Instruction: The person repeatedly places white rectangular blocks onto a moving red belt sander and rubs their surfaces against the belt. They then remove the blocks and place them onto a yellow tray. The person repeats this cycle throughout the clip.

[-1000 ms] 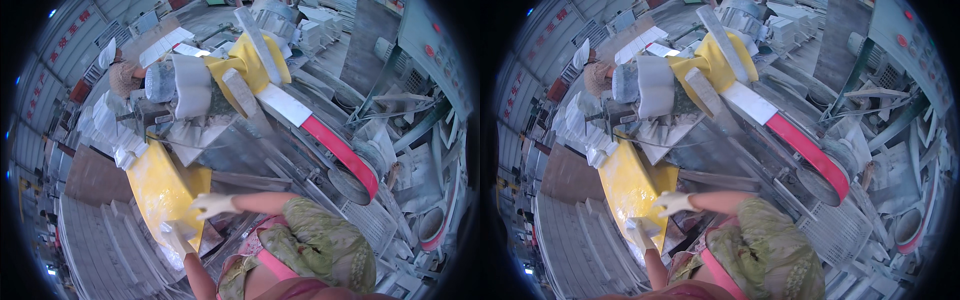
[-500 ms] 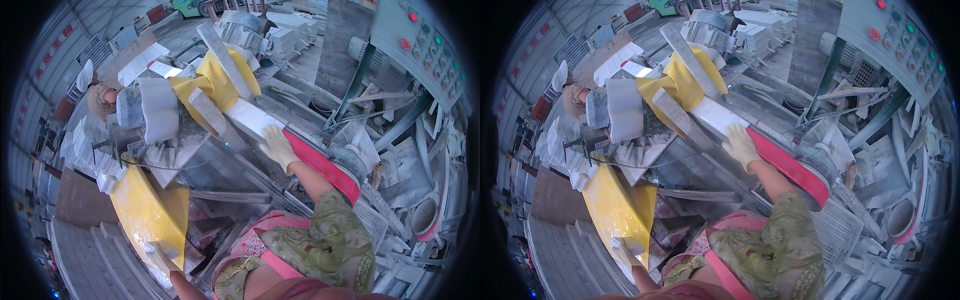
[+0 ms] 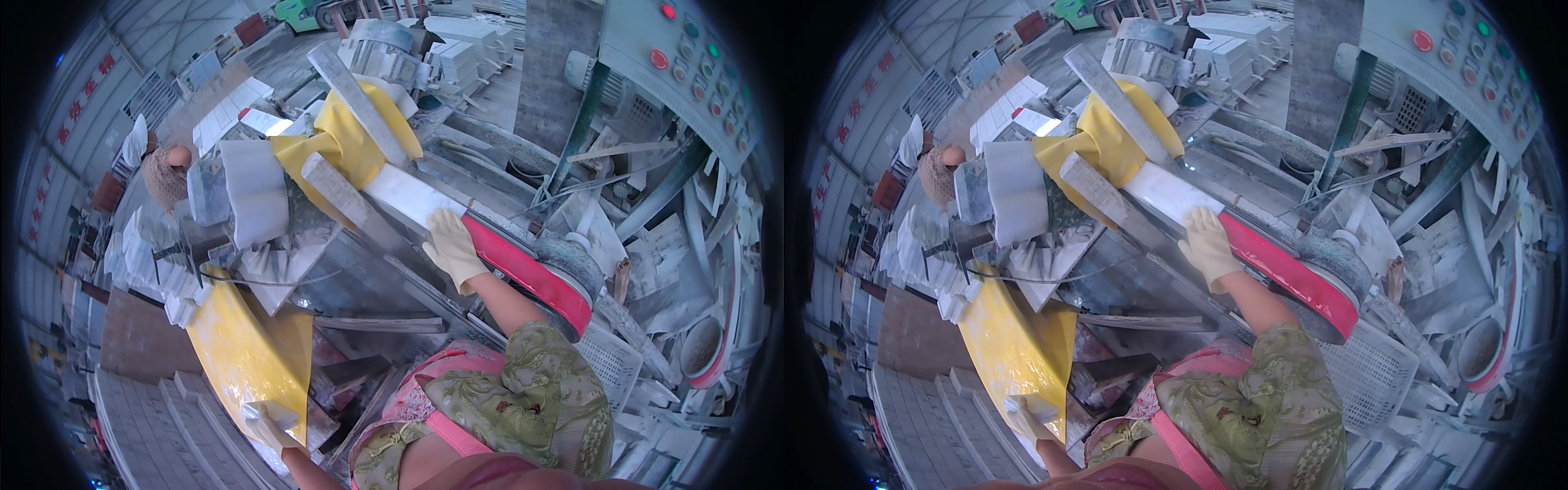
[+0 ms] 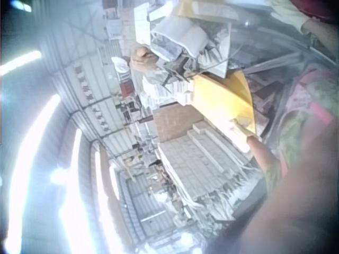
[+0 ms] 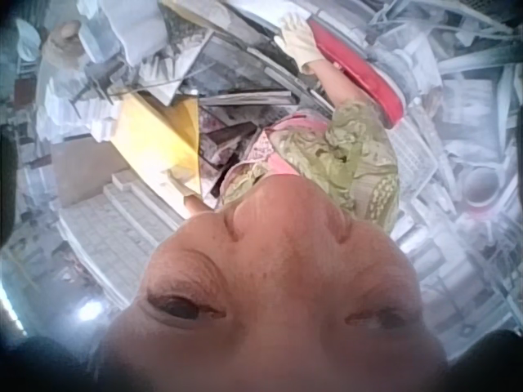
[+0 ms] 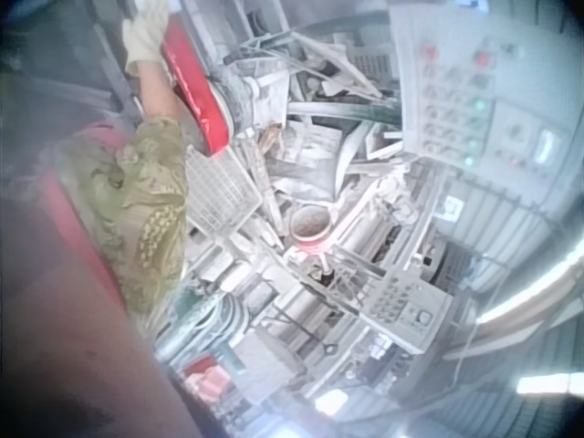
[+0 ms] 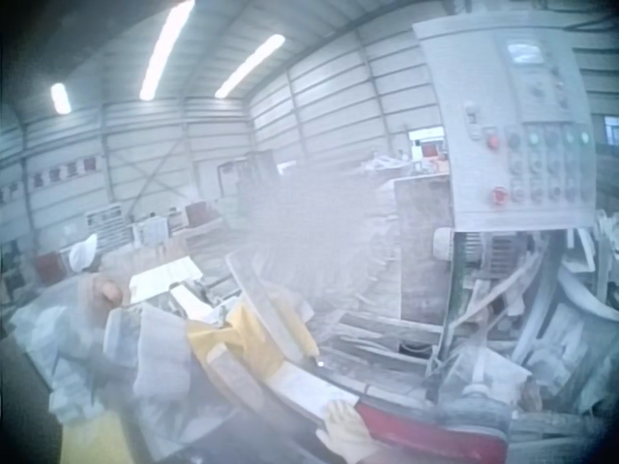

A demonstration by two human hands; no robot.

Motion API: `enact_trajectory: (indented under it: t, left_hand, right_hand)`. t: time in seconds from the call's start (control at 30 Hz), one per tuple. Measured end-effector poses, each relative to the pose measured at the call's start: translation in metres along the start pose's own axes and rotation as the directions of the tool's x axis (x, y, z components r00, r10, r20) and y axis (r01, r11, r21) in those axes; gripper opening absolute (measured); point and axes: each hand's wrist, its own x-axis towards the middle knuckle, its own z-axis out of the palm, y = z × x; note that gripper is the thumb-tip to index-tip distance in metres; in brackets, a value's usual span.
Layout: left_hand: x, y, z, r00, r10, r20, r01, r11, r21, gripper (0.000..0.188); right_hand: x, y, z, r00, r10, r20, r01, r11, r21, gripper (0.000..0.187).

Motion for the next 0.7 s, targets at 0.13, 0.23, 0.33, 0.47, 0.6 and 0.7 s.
enact_trajectory:
  t: [0.13, 0.23, 0.33, 0.47, 0.6, 0.7]
  left_hand:
    - [0.008, -0.001, 0.000, 1.000, -0.013, -0.026, 0.016, 0.995, 0.096, 0.056]
    - [0.009, 0.000, 0.000, 0.999, -0.018, -0.031, 0.021, 0.994, 0.111, 0.057]
    - [0.003, 0.003, 0.000, 1.000, -0.020, -0.009, 0.020, 0.997, 0.072, 0.061]
    - [-0.015, 0.009, 0.002, 0.999, -0.037, 0.006, 0.037, 0.999, -0.030, 0.068]
    - [-0.023, 0.015, 0.005, 1.000, -0.029, 0.009, 0.030, 0.998, -0.047, 0.071]
    - [-0.022, 0.017, 0.004, 1.000, -0.029, 0.008, 0.029, 0.999, -0.038, 0.068]
  right_hand:
    - [-0.002, 0.001, -0.001, 1.000, 0.004, 0.000, -0.004, 1.000, 0.021, 0.069]
    - [-0.004, 0.001, -0.003, 1.000, 0.007, 0.005, -0.008, 1.000, 0.022, 0.069]
    - [-0.006, 0.000, -0.006, 1.000, 0.018, 0.006, -0.018, 1.000, 0.019, 0.069]
    - [-0.009, -0.002, -0.010, 1.000, 0.019, 0.001, -0.019, 1.000, 0.025, 0.069]
    - [-0.011, -0.003, -0.015, 1.000, 0.025, 0.014, -0.025, 1.000, 0.013, 0.066]
    - [-0.014, -0.003, -0.018, 1.000, 0.020, 0.007, -0.020, 1.000, 0.022, 0.064]
